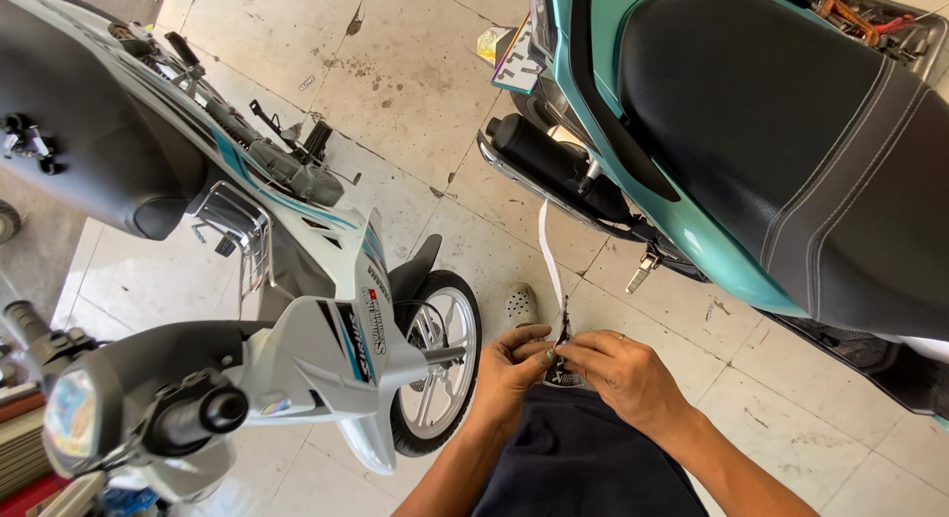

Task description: The person applies several black and white brand stickers to the front fork and rear shock absorber of a teal scooter. They peel stickers from a sheet and carefully place them on the scooter's suspension components.

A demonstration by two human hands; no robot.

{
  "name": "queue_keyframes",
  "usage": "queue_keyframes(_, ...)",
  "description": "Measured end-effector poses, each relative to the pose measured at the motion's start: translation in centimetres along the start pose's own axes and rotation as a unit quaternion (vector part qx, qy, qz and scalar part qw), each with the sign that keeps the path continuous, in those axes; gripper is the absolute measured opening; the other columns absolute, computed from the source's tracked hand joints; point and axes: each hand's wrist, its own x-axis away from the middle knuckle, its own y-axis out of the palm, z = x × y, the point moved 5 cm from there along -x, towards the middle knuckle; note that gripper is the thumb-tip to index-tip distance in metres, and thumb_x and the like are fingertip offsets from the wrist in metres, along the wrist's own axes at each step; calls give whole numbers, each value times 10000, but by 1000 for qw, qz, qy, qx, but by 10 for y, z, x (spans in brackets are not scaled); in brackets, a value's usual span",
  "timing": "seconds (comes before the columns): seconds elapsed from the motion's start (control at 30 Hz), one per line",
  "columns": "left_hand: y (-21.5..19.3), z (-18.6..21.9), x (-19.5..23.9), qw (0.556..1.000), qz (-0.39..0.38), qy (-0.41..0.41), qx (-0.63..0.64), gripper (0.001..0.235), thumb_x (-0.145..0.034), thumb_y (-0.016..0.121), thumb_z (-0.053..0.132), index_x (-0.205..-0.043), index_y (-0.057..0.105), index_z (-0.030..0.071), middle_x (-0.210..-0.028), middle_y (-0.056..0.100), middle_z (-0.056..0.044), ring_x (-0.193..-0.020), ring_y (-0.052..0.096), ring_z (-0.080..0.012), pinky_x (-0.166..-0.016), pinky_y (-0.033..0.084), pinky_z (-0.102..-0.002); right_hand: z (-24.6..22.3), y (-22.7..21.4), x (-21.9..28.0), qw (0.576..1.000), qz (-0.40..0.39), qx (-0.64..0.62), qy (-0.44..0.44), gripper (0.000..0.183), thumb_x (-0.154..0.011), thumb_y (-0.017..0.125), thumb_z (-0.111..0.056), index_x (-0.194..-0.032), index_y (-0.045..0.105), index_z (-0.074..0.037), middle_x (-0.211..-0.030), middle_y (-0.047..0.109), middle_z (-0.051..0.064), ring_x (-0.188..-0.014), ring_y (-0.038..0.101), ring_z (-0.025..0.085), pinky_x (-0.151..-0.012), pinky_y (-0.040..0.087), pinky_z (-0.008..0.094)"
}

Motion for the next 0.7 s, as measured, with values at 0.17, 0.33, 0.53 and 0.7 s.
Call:
queue_keyframes(0.17,-15,-39,-52,999,5,0,40,390,-762,847,2,-1126,721,-49,-843,773,-153,-605,592,-101,-497,393,-208,40,27,14,998,23,-2,-54,246,-841,742,46,-1053,755,-77,-1056,719,105,-908,740,240,-787,628,333)
queue_keyframes(0.33,-40,-80,-136,999,6,23,40,465,-745,849,11,-1166,683,-97,-894,791,-205,-680,642,-132,-575,452,-212,124,93,18,999,1,5,-42,279,-855,754,-18,-1122,747,-98,-1071,712,93,-916,730,240,-790,623,357)
queue_keyframes(0.53,-79,-133,-243,999,-23,45,-13,554,-727,839,38,-1229,673,-129,-867,788,-183,-659,586,-130,-618,459,-250,212,172,25,999,1,14,-52,235,-902,649,-6,-1085,717,-137,-1044,699,33,-864,710,206,-734,588,321)
queue_keyframes(0.7,-105,-169,-313,992,-65,98,-52,525,-753,799,9,-1237,653,-132,-959,807,-236,-808,716,-193,-770,586,-307,274,235,26,996,-84,26,-25,59,-933,670,-128,-983,666,-160,-906,667,7,-735,678,257,-664,512,381)
